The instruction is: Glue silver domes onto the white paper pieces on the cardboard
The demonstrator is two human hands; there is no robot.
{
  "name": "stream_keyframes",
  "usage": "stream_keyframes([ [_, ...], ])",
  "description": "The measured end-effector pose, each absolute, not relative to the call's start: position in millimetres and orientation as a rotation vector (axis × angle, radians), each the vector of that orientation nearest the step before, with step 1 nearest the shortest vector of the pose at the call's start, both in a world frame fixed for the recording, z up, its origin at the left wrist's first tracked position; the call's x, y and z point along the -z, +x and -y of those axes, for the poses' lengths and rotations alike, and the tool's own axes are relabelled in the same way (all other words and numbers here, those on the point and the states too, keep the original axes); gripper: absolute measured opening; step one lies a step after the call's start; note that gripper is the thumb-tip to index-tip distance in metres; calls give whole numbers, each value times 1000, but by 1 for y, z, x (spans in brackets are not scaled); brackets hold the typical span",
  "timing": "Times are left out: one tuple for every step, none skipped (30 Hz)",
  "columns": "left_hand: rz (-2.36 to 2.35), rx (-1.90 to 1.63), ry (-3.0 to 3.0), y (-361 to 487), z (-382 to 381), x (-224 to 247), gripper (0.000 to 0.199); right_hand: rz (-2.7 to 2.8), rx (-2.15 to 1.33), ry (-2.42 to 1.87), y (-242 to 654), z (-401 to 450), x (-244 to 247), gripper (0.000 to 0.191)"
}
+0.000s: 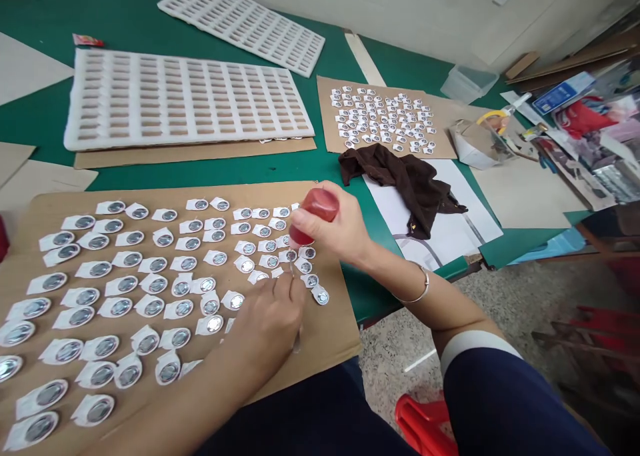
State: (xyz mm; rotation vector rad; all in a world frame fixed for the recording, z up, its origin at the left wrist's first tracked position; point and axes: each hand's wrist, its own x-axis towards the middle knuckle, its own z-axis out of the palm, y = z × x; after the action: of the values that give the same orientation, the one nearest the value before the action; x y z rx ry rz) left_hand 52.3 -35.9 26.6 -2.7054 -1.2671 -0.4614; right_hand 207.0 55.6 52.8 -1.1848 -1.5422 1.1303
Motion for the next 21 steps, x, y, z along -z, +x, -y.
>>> stream_keyframes([
  [1241, 452, -2654, 54, 37, -26, 27, 1584, -1069, -1175, 203, -55, -51, 42],
  [1218, 456, -2616, 56, 38, -25, 26, 1614, -1023, -1166, 200, -55, -49, 41],
  [1196, 465, -2592, 58, 39, -24, 26, 1631, -994, -1165, 198, -55, -46, 41],
  [1181, 472, -2579, 59, 40, -24, 26, 1643, -980, -1165, 196, -55, -43, 40],
  [1170, 478, -2573, 60, 40, -23, 25, 1654, -972, -1165, 195, -54, -41, 39],
  [1164, 479, -2571, 60, 40, -23, 25, 1664, -964, -1164, 195, -54, -39, 39],
  [1165, 473, -2571, 60, 40, -23, 26, 1675, -954, -1163, 195, -54, -38, 39],
  [1166, 472, -2570, 61, 40, -22, 26, 1687, -940, -1166, 195, -53, -37, 39],
  [1167, 476, -2568, 61, 41, -22, 27, 1698, -926, -1171, 195, -53, -37, 39],
  [1168, 480, -2566, 61, 41, -21, 28, 1707, -914, -1176, 195, -53, -37, 39],
  [1166, 485, -2563, 61, 41, -21, 28, 1718, -907, -1178, 195, -53, -36, 39],
  [1166, 491, -2556, 61, 42, -20, 29, 1731, -903, -1179, 195, -52, -36, 39],
  [1162, 490, -2554, 61, 42, -20, 29, 1744, -897, -1178, 195, -52, -35, 39],
  [1159, 490, -2553, 61, 42, -20, 30, 1756, -892, -1176, 195, -52, -34, 38],
  [1155, 493, -2554, 60, 43, -20, 30, 1769, -892, -1174, 195, -52, -33, 37],
  [1153, 496, -2556, 60, 43, -19, 30, 1784, -897, -1173, 195, -52, -32, 37],
  [1154, 502, -2555, 60, 43, -19, 30, 1798, -900, -1169, 195, -52, -31, 36],
  [1155, 510, -2555, 60, 43, -19, 29, 1808, -899, -1164, 195, -52, -30, 35],
  [1153, 521, -2552, 60, 43, -18, 29, 1817, -895, -1156, 195, -52, -29, 35],
  [1150, 531, -2547, 60, 43, -18, 28, 1822, -887, -1147, 195, -52, -28, 34],
  [1147, 536, -2543, 61, 43, -17, 27, 1825, -877, -1139, 195, -52, -28, 34],
])
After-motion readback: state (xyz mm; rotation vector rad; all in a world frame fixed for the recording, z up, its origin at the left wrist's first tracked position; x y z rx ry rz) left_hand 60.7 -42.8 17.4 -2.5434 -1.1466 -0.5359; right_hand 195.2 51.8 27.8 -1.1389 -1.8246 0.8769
